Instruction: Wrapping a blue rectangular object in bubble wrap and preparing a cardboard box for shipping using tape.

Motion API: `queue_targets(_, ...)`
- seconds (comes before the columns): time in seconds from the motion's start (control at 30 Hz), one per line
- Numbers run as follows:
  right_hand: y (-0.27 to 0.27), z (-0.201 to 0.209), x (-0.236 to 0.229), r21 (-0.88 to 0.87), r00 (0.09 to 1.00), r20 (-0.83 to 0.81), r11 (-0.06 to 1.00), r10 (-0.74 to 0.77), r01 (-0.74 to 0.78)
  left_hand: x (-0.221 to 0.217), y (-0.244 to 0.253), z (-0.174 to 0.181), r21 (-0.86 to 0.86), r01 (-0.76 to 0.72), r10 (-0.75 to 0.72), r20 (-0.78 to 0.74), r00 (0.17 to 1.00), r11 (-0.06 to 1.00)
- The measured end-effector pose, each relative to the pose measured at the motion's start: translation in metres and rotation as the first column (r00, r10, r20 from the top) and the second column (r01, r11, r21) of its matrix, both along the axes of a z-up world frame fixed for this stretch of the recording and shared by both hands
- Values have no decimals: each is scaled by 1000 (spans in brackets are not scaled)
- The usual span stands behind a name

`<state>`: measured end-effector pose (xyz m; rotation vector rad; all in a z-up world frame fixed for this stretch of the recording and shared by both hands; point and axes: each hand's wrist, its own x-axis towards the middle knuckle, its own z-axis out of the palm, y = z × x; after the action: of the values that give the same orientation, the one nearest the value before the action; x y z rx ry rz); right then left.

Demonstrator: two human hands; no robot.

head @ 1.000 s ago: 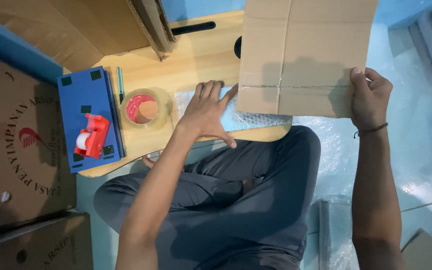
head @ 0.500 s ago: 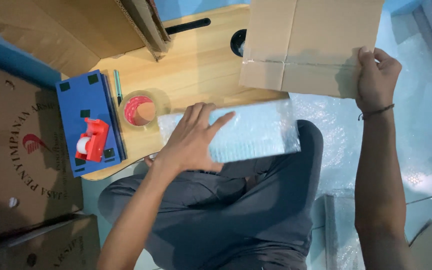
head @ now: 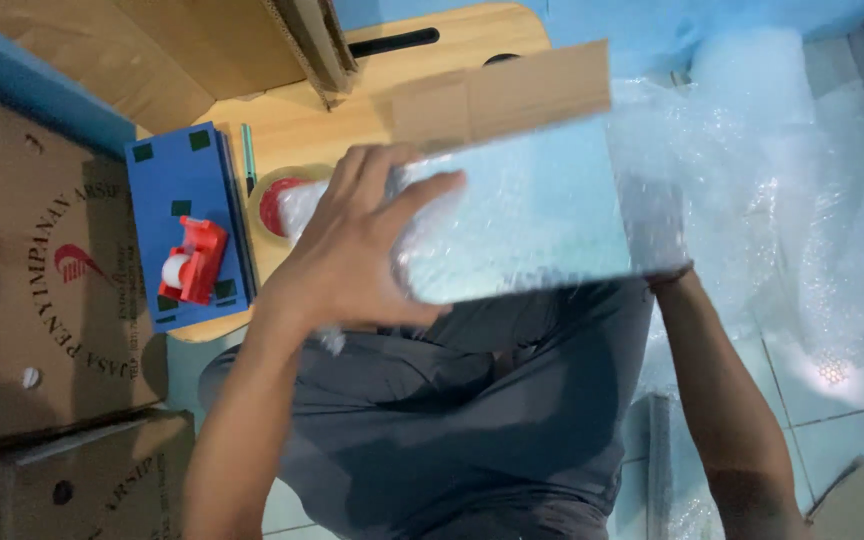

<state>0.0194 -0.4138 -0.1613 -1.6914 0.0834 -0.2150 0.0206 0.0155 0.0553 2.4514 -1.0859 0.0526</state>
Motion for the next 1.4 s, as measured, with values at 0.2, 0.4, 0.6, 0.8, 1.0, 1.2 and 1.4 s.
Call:
queue_targets(0.2, 9, -24, -4, 269, 962, -265, 953, -70, 143, 34, -36, -67, -154, 29, -40, -68, 997, 988)
queue_targets(0.4, -9, -7, -14, 67, 895, -406, 971, -185, 231, 51, -51, -98, 17, 20, -17, -148, 989, 1000)
queue_targets(0.6, 39, 111, -45, -247, 964, -257, 969, -63, -2, 56, -49, -100, 76, 17, 1, -232, 973, 997)
queue_targets(0.8, 57, 107, -45, -313, 969, -245, 944, 21, -100, 55, -53, -88, 67, 30, -12, -255, 967, 997)
queue_targets(1.0, 76, 110, -49, -393, 992, -120, 919, -28, -21, 61, -37, -103, 144, 60, -23, -245, 969, 988)
queue_targets(1.2, 97, 111, -63, -647, 950, 308, 745, 60, 163, 60, -41, -100, 109, 108, -72, -289, 955, 988)
queue_targets(1.4, 99, 82, -71, -903, 907, 177, 430, 382, -5, 72, -39, -117, 134, 131, -95, -244, 965, 982)
